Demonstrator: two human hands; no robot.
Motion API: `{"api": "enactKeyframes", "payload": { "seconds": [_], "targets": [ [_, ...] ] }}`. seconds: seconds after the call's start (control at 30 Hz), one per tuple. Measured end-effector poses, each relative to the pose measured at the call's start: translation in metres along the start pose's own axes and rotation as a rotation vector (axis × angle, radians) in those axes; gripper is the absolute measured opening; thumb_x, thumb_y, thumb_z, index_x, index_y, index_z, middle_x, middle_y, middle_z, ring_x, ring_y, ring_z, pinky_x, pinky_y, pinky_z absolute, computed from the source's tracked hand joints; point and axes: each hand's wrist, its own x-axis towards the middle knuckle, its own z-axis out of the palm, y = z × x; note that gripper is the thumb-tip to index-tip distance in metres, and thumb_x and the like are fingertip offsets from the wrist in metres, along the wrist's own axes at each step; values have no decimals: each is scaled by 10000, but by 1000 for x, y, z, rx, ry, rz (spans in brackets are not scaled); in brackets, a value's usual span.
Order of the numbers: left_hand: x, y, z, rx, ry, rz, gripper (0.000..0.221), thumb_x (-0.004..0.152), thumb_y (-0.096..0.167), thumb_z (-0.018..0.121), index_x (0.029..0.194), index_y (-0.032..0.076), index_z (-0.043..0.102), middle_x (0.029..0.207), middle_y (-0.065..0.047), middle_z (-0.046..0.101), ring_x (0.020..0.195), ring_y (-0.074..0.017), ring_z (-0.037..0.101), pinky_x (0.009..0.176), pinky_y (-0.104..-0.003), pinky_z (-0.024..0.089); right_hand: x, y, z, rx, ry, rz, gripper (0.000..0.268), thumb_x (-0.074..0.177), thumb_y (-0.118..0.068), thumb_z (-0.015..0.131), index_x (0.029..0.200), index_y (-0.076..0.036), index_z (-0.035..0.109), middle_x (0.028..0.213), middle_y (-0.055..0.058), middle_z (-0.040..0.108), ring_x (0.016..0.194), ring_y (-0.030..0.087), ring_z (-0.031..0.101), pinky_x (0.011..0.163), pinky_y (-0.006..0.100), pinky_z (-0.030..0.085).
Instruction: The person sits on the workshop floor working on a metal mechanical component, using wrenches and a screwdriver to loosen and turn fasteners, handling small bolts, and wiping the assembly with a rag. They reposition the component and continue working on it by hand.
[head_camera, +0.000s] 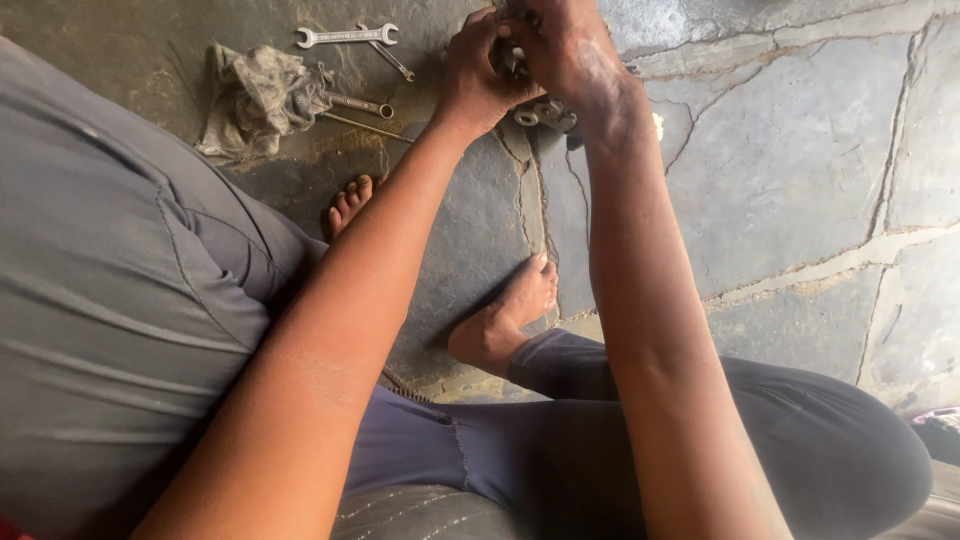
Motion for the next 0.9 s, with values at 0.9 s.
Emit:
{"api": "enactKeyframes", "payload": {
  "seconds": [0.9],
  "targets": [
    [-17,-23,17,-4,-45,-155,847,712,352,980,1389,95,539,1366,-103,549,1336,-302,490,1160,-464,404,-28,68,13,942,355,376,138,1098,-88,630,1127,47,638,971,158,727,812,268,779,773,378,668]
  ]
}}
